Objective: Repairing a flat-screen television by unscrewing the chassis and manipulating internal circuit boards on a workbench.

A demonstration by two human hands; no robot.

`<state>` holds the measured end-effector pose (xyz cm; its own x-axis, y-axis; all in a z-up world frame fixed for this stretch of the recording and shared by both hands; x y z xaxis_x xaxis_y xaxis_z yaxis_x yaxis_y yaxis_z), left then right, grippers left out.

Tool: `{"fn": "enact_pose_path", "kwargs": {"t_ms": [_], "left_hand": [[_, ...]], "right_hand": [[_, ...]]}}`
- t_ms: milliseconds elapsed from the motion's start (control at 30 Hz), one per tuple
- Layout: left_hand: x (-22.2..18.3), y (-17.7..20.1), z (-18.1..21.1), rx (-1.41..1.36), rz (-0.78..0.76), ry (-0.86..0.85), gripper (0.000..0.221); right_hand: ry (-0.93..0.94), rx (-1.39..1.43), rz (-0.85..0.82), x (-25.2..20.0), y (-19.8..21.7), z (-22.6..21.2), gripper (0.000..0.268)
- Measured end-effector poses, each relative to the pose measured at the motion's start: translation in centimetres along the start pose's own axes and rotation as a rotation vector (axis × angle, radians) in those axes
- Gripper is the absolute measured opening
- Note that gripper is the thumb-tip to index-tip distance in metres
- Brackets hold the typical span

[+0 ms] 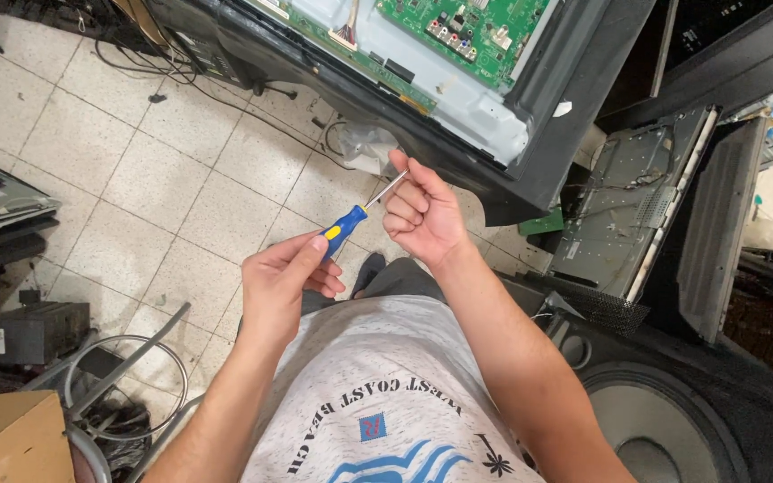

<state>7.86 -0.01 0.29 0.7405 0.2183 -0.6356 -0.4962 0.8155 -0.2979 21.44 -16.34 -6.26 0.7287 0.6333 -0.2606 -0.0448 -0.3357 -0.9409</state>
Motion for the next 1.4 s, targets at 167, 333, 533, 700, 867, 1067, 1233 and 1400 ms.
{"fn": "enact_pose_path", "kwargs": {"t_ms": [167,333,533,700,867,1067,1233,1400], "left_hand": [[0.4,0.3,0.1,0.02,0.005,0.017,0.036],[0.3,0.8,0.6,0.081,0.035,0.027,0.036],[-2.0,-0.9,5.5,0.663,0.116,-0.49,0.038],[-0.5,-3.6,2.8,0.637,0.136,-0.619,0.037],[6.3,-5.3,-6.1,0.161,0.041,-0.017,0.044],[9.5,-6.2,-9.7,-0.008,-0.056,0.077,0.049],[10.4,-6.5,-9.8,-0.036,-0.079,0.067,0.046],[10.0,-6.9,-8.9,-0.04,-0.076,0.079,0.045]], "right_hand": [[-0.004,-0.031,0.0,0.3,-0.9,0.1,0.036],[0.009,-0.289,0.071,0.6,-0.2,-0.8,0.033],[-0.03,-0.651,0.2,0.5,-1.8,-3.4,0.023],[0.011,-0.663,0.229,2.1,-1.5,-4.6,0.031],[0.202,-0.613,0.264,4.3,1.0,-5.3,0.041],[0.249,-0.678,0.309,4.0,2.2,-6.6,0.045],[0.216,-0.7,0.328,3.4,2.6,-6.9,0.044],[0.209,-0.733,0.345,3.3,1.9,-7.0,0.044]]}}
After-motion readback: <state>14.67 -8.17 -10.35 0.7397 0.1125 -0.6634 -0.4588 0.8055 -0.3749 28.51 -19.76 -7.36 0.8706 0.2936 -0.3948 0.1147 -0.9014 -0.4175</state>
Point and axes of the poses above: each hand's wrist, its own x-axis towards the middle knuckle, its own y-axis out of the back of the hand, z = x × y, the point moved 9 cm from there along x, towards the middle knuckle, and after that the axes turned 11 degrees about y, right-handed, at the moved point
